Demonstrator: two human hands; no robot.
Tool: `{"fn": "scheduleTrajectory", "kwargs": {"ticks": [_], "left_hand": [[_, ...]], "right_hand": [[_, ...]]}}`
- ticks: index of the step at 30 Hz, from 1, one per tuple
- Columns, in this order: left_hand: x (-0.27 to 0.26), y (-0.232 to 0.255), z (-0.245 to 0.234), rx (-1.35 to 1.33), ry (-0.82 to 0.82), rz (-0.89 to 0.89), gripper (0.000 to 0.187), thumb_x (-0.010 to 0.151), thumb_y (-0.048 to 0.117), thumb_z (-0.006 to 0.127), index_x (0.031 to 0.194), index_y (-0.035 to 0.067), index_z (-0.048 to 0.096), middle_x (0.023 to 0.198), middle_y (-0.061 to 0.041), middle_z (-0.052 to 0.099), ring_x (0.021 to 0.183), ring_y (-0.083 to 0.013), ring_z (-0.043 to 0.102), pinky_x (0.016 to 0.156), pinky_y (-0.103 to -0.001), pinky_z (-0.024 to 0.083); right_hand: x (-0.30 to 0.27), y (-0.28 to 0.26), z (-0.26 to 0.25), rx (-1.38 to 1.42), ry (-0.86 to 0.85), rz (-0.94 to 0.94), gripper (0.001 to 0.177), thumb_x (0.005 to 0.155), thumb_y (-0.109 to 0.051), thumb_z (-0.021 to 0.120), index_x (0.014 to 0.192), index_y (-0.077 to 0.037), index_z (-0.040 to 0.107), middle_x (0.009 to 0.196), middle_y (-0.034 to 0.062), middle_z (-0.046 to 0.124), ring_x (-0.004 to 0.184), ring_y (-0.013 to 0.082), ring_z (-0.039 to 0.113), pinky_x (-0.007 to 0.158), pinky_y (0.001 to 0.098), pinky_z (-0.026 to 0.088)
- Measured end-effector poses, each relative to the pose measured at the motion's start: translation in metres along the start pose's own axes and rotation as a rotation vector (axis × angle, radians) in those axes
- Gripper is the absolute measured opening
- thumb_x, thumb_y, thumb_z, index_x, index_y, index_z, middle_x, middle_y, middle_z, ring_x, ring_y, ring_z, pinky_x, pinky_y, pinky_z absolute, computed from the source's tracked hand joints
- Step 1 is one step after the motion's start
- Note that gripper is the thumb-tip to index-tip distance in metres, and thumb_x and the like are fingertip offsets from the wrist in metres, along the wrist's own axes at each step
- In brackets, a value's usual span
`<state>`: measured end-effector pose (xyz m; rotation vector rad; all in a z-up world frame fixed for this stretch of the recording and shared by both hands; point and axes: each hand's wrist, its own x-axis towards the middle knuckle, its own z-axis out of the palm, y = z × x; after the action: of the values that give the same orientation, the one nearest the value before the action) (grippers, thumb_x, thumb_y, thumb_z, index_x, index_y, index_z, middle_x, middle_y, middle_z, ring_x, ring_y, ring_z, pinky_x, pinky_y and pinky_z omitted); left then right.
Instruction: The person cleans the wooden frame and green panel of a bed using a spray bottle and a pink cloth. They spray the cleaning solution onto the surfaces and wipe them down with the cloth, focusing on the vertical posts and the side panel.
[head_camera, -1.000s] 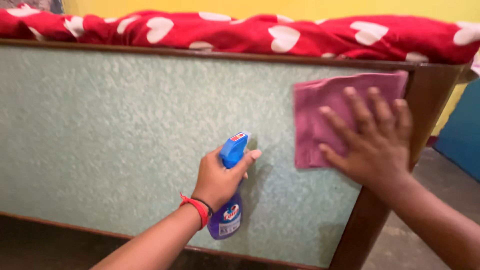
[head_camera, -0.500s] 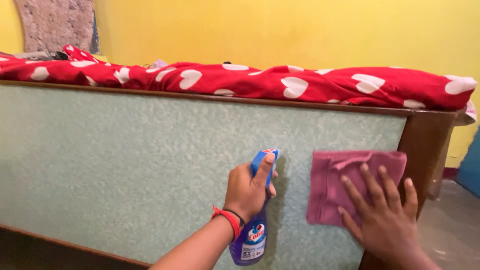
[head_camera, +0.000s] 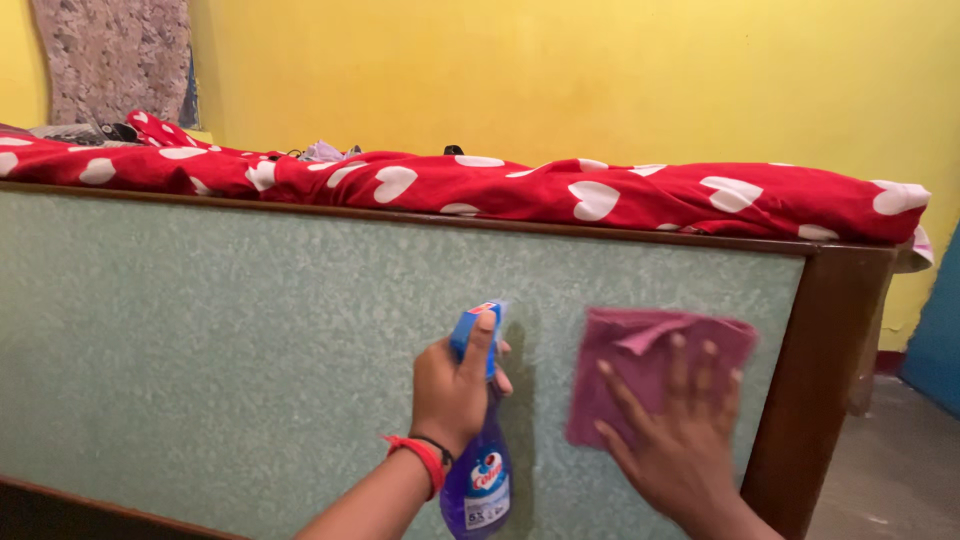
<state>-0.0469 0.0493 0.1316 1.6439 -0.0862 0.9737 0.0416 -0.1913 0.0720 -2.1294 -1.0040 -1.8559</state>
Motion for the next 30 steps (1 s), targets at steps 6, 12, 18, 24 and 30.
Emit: {"fn": "scheduleTrajectory", "kwargs": {"ticks": [6,12,18,24,30], "left_hand": [[-0.004,-0.015,-0.031,0.038,0.185,0.008,0.066,0.092,0.063,0.050,0.083,0.004,0.078,0.054,-0.005,0.070,0.053,-0.0127,0.068,0.054,-0.031,0.053],[-0.012,-0.015,-0.047,0.115,0.246,0.029,0.064,0.094,0.061,0.050,0.087,0.004,0.079,0.055,-0.006,0.070,0.054,-0.0120,0.068,0.055,-0.030,0.052],[-0.015,-0.012,-0.033,0.012,0.206,-0.013,0.062,0.093,0.059,0.053,0.084,0.001,0.076,0.055,-0.007,0.069,0.051,-0.0136,0.066,0.051,-0.031,0.052],[-0.015,-0.006,-0.030,0.037,0.171,0.006,0.063,0.093,0.060,0.052,0.085,0.003,0.077,0.056,-0.006,0.070,0.052,-0.0119,0.067,0.054,-0.029,0.053],[-0.014,-0.003,-0.034,0.049,0.176,-0.023,0.064,0.094,0.060,0.051,0.085,0.003,0.077,0.056,-0.006,0.070,0.053,-0.0126,0.066,0.055,-0.030,0.053]], "right_hand": [[0.066,-0.068,0.029,0.015,-0.032,-0.106,0.077,0.082,-0.057,0.064,0.154,-0.041,0.041,0.166,0.0241,0.016,0.152,0.0512,0.007,0.117,0.0712,0.004],[0.088,-0.081,0.030,0.062,-0.134,-0.212,0.080,0.083,-0.060,0.063,0.156,-0.041,0.038,0.168,0.0197,0.018,0.154,0.0469,0.008,0.120,0.0662,0.003],[0.050,-0.023,0.002,0.007,-0.212,-0.215,0.078,0.085,-0.063,0.054,0.156,-0.039,0.032,0.168,0.0220,0.011,0.154,0.0472,0.002,0.119,0.0657,-0.003],[-0.003,0.060,-0.055,-0.132,-0.185,-0.160,0.075,0.088,-0.065,0.045,0.156,-0.036,0.032,0.167,0.0200,0.016,0.157,0.0417,0.006,0.123,0.0657,-0.002],[0.016,0.050,-0.034,-0.049,-0.174,-0.119,0.092,0.086,-0.063,0.048,0.157,-0.008,0.029,0.166,0.0259,0.018,0.157,0.0424,0.008,0.122,0.0657,0.000]]}}
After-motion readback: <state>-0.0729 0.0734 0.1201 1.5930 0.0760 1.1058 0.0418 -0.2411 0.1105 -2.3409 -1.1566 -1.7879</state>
